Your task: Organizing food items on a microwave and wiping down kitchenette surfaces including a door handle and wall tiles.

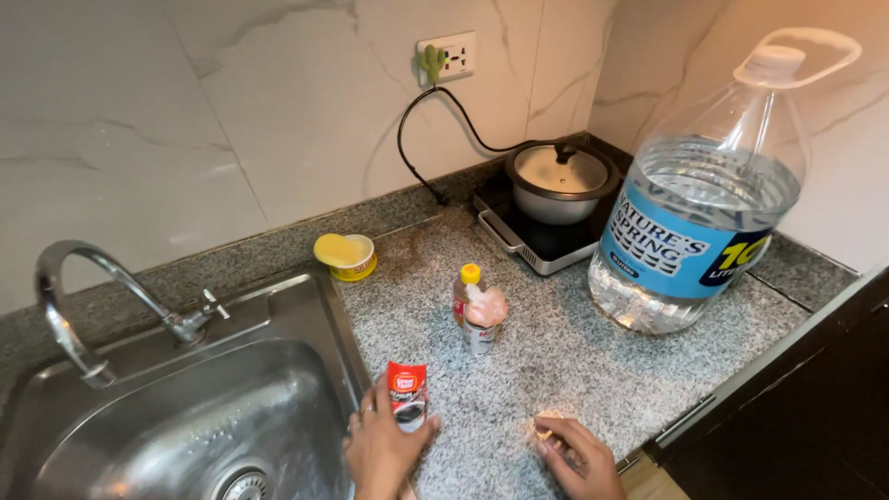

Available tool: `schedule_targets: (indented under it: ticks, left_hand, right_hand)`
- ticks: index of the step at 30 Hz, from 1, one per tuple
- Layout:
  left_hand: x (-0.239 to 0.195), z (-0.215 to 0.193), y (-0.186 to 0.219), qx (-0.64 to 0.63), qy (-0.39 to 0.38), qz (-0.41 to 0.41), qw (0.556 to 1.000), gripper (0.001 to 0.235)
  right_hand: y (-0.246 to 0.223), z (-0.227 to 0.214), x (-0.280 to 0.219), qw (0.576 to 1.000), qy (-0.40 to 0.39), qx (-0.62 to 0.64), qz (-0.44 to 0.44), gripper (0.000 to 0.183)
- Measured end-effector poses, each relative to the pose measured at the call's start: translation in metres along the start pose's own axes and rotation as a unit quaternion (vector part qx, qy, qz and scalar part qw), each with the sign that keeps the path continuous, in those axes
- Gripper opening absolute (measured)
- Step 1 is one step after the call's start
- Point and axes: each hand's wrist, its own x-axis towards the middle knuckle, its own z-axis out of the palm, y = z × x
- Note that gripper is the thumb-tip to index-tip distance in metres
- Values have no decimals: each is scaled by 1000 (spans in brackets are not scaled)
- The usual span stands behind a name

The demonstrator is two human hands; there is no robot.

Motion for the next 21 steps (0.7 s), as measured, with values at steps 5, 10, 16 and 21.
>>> schedule_targets:
  ticks: [5, 10, 16, 21]
  left_hand:
    - [14, 19, 12, 46, -58, -4, 997, 121]
    - [9, 39, 23, -24, 13, 127, 992, 111]
    - [-36, -22, 58, -158, 32, 248, 955, 109]
    - [-49, -38, 38, -364, -160, 159, 904, 119]
  right_hand:
    - [-7, 0, 13, 1000, -9, 2, -25, 36]
    - [-1, 12, 18, 998, -48, 46, -3, 37]
    - [-41, 43, 49, 919, -128, 308, 212, 87]
    - [-57, 62, 62, 937, -149, 275, 156, 64]
